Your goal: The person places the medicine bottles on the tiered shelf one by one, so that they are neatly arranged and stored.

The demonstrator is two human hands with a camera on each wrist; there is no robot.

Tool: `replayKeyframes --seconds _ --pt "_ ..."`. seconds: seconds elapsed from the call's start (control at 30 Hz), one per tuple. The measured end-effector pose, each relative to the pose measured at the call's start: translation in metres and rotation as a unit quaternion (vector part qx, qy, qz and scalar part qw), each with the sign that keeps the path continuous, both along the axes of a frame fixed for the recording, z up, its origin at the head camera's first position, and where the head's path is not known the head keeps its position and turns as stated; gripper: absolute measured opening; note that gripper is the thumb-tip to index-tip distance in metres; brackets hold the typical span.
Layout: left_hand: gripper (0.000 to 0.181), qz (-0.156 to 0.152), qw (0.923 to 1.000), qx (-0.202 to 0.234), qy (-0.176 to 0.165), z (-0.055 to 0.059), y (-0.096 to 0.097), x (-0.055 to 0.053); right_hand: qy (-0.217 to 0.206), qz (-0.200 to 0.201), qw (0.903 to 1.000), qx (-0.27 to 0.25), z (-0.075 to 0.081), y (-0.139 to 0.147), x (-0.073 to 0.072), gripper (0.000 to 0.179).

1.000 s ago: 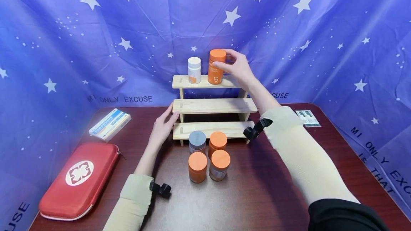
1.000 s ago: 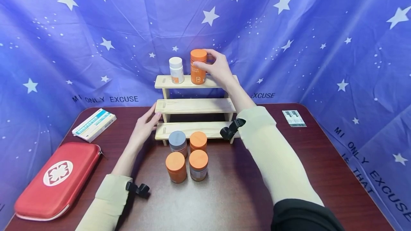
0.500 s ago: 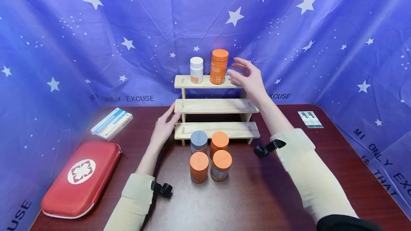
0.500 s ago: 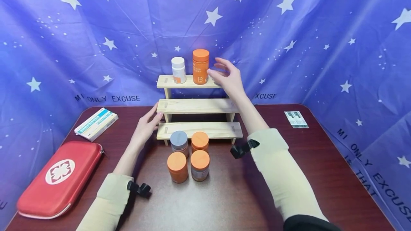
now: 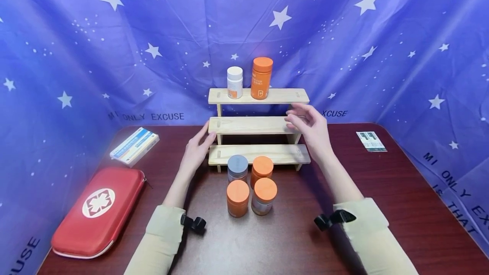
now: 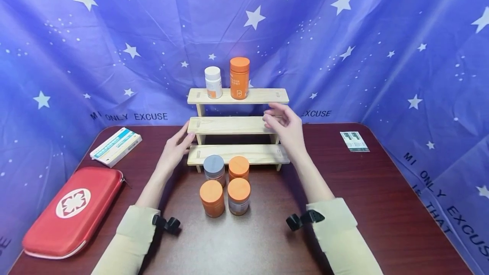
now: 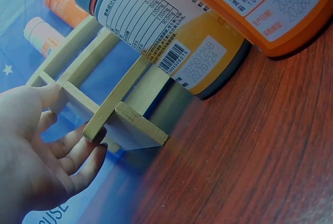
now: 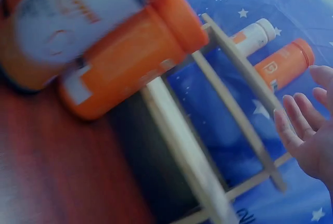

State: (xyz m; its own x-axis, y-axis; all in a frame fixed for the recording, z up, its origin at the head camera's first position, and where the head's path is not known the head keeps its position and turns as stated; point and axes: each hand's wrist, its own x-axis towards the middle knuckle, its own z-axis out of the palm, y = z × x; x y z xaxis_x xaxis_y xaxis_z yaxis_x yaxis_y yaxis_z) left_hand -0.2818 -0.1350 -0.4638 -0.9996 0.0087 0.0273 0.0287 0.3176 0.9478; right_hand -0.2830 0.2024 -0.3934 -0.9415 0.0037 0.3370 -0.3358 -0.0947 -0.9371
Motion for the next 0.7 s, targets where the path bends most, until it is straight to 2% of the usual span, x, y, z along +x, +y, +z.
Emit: replayKeyframes --seconds 0.13,0.37,0.53,0.7 --pt "0.063 0.000 1.0000 0.002 0.002 0.001 0.000 0.000 0.000 0.008 0.9999 0.007 -0.014 0.010 0.013 0.045" --pt "0.065 0.000 1.0000 0.001 0.004 0.000 0.002 -0.001 -0.008 0.012 0.9999 0.010 -0.026 0.025 0.037 0.045" --pt "0.063 -0.001 1.0000 0.008 0.003 0.000 0.002 -0.001 -0.019 0.069 0.9962 0.049 -0.031 0.030 0.050 0.040" --pt "0.061 -0.001 1.0000 0.004 0.003 -0.001 0.000 -0.001 -0.028 0.124 0.9830 0.132 -0.027 0.032 0.055 0.037"
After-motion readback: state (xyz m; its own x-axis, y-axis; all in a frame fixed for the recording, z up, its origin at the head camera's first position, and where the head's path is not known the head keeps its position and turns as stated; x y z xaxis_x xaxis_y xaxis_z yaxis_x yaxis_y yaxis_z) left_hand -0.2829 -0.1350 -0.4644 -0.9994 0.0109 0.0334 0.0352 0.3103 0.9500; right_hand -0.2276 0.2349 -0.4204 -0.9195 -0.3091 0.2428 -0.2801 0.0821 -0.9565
